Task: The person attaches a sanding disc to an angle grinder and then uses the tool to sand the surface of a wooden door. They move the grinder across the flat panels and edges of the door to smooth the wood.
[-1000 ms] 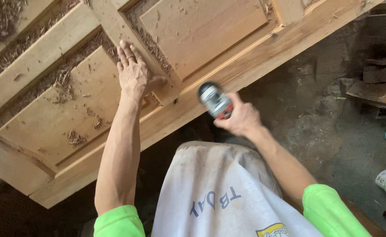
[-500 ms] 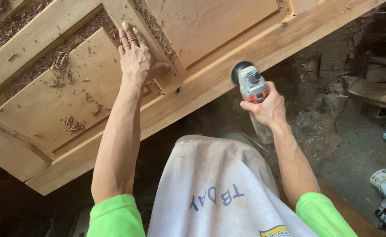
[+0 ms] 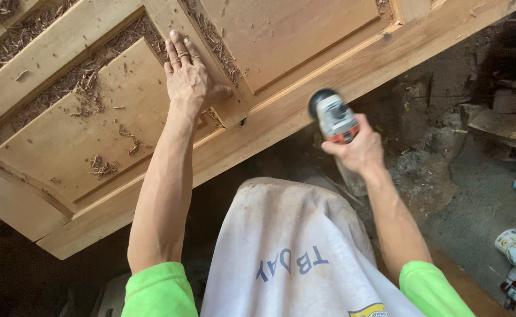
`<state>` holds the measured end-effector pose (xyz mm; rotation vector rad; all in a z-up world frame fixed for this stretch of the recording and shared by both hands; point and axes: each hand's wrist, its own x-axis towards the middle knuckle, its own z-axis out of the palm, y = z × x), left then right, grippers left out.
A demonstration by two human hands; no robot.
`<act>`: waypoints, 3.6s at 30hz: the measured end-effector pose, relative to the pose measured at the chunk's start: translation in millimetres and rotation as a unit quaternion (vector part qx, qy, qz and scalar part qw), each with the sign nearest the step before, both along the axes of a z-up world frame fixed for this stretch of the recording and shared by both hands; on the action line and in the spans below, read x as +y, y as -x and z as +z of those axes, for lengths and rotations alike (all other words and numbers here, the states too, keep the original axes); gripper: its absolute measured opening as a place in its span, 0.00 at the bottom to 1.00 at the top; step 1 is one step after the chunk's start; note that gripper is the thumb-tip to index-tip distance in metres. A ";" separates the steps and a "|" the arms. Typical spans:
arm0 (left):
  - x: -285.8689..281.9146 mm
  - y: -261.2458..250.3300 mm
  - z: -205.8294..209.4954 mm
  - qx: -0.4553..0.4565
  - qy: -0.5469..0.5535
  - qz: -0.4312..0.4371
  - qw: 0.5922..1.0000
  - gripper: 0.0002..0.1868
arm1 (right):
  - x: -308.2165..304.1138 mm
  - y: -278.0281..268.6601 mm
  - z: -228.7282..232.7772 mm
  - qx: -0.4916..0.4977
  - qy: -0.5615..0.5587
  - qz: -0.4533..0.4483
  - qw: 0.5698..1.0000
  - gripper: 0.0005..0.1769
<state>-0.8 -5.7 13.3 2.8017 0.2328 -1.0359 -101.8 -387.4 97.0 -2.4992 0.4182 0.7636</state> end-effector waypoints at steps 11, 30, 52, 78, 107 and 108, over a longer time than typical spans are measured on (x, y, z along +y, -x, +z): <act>11.3 6.2 -33.3 -0.044 -0.013 -0.027 0.999 0.77 | -50.4 -27.8 1.9 -0.075 -0.072 -0.128 0.986 0.44; 0.0 2.6 10.4 -0.019 0.018 0.016 1.000 0.80 | 79.5 -1.3 -1.0 0.103 -0.004 0.077 0.992 0.50; 0.9 4.2 -1.7 -0.079 0.036 0.032 0.996 0.66 | 145.7 28.4 4.1 0.008 -0.051 0.074 0.996 0.45; -12.0 3.6 10.3 -0.060 -0.013 0.027 0.998 0.74 | -23.3 -60.6 15.8 0.001 -0.016 0.004 1.000 0.47; -104.6 61.5 -32.3 -0.272 -0.074 0.148 0.948 0.41 | -77.7 -121.0 16.3 0.052 -0.059 0.191 0.979 0.48; -124.0 85.0 -30.0 -0.344 -0.020 0.202 0.917 0.36 | -52.4 -106.4 16.8 0.060 -0.045 0.210 0.975 0.47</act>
